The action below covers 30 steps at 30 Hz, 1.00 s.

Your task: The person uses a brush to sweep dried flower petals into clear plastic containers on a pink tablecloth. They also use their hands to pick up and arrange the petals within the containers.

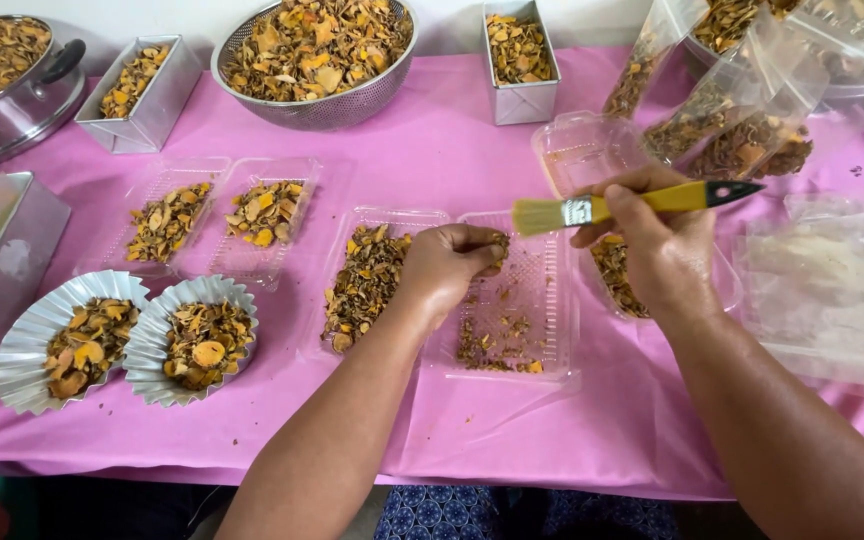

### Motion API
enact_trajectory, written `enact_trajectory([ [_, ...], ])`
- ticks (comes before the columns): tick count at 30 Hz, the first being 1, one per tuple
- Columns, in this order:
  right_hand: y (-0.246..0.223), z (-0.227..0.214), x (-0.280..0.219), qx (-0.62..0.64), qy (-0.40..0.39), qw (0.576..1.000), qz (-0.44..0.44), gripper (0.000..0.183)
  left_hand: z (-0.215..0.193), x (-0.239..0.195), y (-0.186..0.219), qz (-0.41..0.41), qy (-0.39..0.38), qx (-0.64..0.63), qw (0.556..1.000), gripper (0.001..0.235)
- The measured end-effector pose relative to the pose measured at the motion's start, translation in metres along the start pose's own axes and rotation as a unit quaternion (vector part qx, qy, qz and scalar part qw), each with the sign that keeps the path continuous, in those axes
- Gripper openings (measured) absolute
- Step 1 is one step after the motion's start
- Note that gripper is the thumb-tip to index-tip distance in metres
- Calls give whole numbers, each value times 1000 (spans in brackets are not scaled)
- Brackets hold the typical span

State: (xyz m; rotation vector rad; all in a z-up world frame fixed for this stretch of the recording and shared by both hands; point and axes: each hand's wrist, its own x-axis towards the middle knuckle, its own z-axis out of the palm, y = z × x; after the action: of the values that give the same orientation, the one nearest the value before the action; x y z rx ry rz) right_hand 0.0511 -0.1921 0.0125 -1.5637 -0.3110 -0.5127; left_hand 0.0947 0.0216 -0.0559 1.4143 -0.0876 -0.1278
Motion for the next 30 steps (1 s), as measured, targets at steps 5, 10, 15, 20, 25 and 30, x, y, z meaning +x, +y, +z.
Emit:
enact_trajectory([
  [5,24,5,-7,-8,-39,999,23,13,3,-8,17,22,34,119,992,22],
  [10,5,7,-6,-14,4,1000,5,16,7,-10,18,56,62,136,987,22],
  [15,26,9,-9,31,-11,999,38,13,13,-22,28,31,58,125,990,25],
  [20,11,1,-5,-24,-13,998,61,13,12,-26,33,46,34,187,981,26],
  [25,-1,3,-4,-10,25,999,34,14,17,-34,35,93,4,258,962,31],
  [30,-2,6,-8,-15,-28,997,67,13,11,-21,19,137,1,328,935,33],
])
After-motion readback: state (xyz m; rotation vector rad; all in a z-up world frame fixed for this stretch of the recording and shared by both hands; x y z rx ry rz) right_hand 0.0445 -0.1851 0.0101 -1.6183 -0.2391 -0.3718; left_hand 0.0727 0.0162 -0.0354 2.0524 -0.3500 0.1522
